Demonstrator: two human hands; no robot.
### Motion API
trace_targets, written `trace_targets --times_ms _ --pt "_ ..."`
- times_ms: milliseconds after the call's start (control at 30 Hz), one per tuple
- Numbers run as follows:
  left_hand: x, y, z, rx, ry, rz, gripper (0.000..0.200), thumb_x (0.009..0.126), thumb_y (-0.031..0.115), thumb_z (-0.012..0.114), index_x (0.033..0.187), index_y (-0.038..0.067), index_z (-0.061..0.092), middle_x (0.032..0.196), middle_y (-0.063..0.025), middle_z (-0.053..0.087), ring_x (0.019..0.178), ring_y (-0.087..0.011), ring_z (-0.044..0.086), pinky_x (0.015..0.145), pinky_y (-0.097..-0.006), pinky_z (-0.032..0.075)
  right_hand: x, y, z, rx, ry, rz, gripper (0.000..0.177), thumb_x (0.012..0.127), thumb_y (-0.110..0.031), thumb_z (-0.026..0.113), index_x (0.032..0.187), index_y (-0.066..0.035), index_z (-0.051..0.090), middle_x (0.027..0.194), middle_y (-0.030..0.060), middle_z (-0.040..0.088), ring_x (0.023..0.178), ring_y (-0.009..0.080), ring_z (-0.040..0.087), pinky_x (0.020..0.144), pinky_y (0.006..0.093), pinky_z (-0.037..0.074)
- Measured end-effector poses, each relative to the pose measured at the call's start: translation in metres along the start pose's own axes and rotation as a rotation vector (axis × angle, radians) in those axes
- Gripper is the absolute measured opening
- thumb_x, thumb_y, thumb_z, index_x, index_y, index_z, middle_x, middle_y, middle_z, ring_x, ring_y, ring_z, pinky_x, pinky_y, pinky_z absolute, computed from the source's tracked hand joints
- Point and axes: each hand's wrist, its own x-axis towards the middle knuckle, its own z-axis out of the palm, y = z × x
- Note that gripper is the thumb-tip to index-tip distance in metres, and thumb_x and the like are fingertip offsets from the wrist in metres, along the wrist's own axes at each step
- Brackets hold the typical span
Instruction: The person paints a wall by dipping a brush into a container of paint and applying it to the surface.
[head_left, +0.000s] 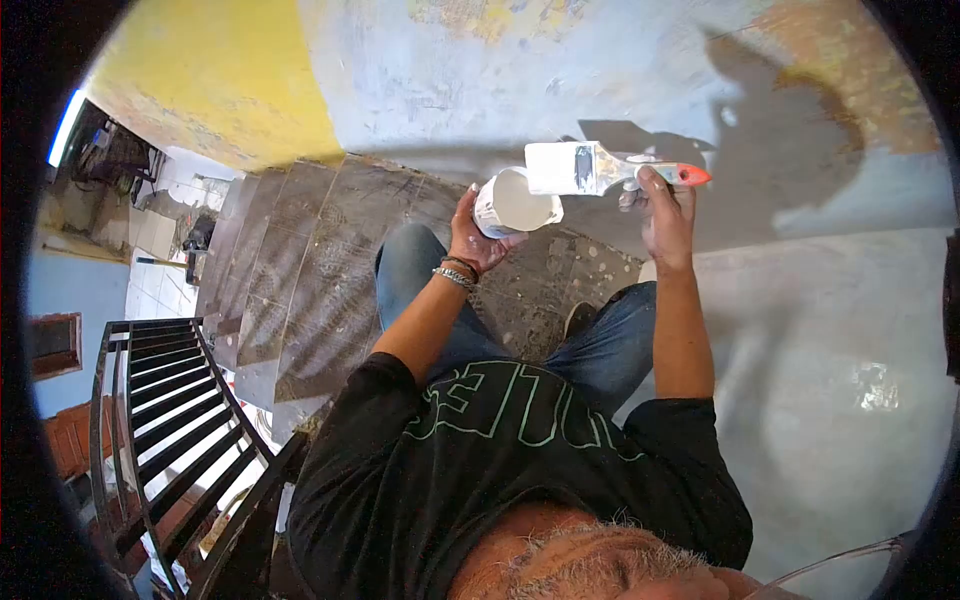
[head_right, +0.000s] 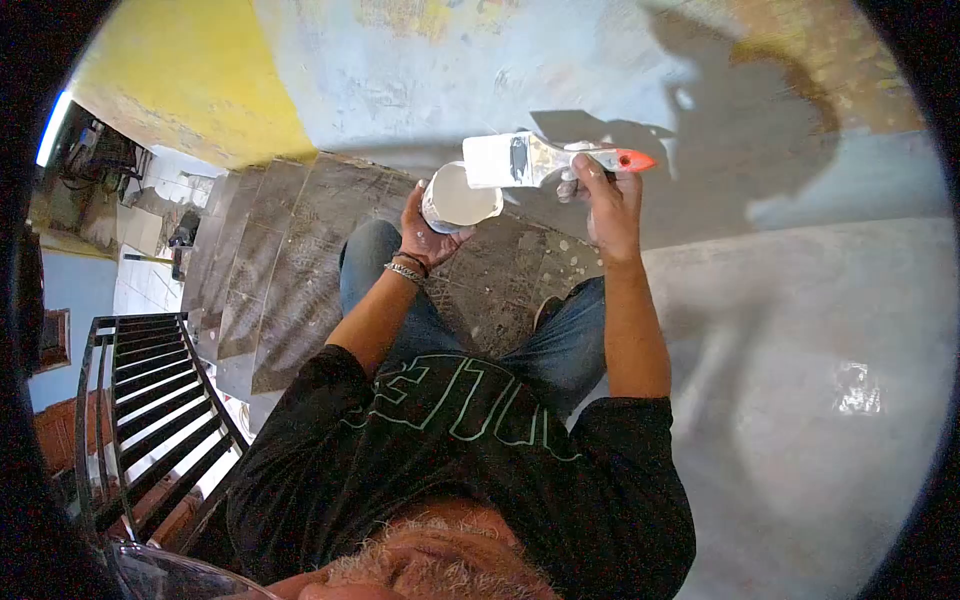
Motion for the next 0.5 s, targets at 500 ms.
trace_targets --times_ms 500 --pt "0.001 -0.01 0.012 0.072 0.047 0.011 0.059 0.082 0.051 0.047 0.124 0.01 0.046 0.12 -0.0102 0.054 0.106 -0.0283 0.055 0.087 -0.0494 0.044 0.016 -0.006 0.049 -0.2 0.045 -0.009 0.019 0.081 -0.017 0.066 0.079 0.001 0.059 0.061 0.0023 0.057 0.045 0.0058 0.051 0.04 0.0195 0.04"
